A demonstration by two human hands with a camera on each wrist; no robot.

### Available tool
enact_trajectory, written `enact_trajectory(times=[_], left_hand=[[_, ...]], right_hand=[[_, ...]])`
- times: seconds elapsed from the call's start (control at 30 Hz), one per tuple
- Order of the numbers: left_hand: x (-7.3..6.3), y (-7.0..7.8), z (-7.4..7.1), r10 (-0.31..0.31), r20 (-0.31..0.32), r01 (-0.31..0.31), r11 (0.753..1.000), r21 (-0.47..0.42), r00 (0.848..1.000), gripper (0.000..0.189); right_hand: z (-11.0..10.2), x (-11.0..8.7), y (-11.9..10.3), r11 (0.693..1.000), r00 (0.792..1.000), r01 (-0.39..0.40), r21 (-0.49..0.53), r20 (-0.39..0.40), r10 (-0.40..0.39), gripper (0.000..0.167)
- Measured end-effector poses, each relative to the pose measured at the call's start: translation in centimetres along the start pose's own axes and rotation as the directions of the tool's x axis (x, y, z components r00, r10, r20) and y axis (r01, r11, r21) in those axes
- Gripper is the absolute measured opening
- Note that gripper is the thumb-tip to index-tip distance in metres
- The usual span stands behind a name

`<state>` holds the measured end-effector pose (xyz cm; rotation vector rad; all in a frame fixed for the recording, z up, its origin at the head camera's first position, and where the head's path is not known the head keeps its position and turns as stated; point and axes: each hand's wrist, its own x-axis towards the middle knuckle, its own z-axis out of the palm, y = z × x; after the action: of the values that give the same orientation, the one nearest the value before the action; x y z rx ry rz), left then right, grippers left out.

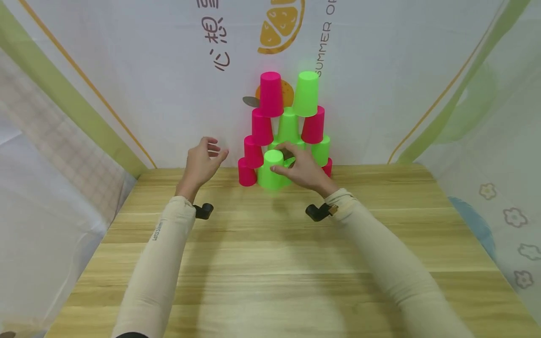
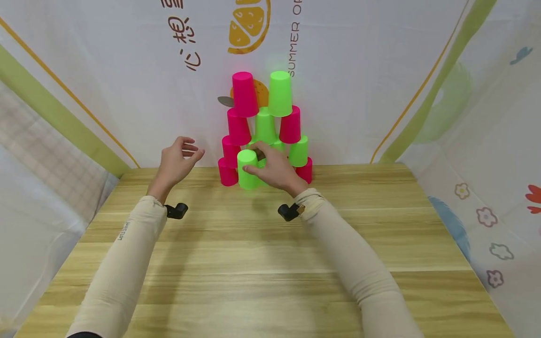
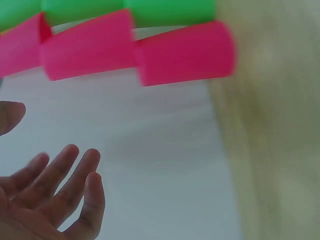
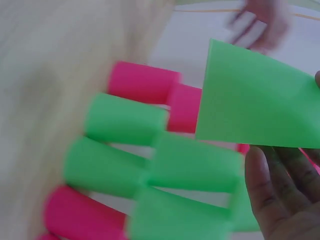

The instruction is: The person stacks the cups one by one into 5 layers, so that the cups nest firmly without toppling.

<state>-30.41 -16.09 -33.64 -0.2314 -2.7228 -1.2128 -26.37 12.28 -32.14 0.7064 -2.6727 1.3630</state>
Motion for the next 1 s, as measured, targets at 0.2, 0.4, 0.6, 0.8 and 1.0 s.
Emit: enact_trajectory(times=[0.2, 0.4, 0.6, 0.8, 1.0], left_hand=[[-3.2, -2.8, 2.0, -0.025, 0.070, 0.024, 1.000, 0.004, 0.997, 0.042], [-6.5, -4.2, 3.8, -0.031, 0.148, 0.033, 0.999, -0.012, 0.989, 0.040], [-9.4, -3.9, 5.4, -0.009, 0.206, 0.001, 0.999, 0.039, 0.979, 0.040], [-11.6, -2.8, 6.9, 0.038, 0.240, -0.065, 0.992, 0.106, 0.970, 0.033], [-12.3, -1.7, 7.6, 0.097, 0.242, -0.134, 0.981, 0.140, 0.965, 0.029]], right_hand=[[-3.7, 0.9, -3.3, 0.998, 0.998, 0.038, -0.042, -0.052, -0.040, 0.045], [-7.8, 2.5, -7.1, 0.995, 0.994, 0.041, -0.086, -0.097, -0.049, 0.044], [-12.0, 5.1, -11.0, 0.990, 0.985, 0.004, -0.141, -0.168, -0.027, 0.047], [-14.9, 8.0, -12.5, 0.962, 0.962, -0.098, -0.257, -0.274, 0.025, 0.052], [-15.6, 9.9, -12.2, 0.957, 0.943, -0.179, -0.228, -0.317, 0.100, 0.055]])
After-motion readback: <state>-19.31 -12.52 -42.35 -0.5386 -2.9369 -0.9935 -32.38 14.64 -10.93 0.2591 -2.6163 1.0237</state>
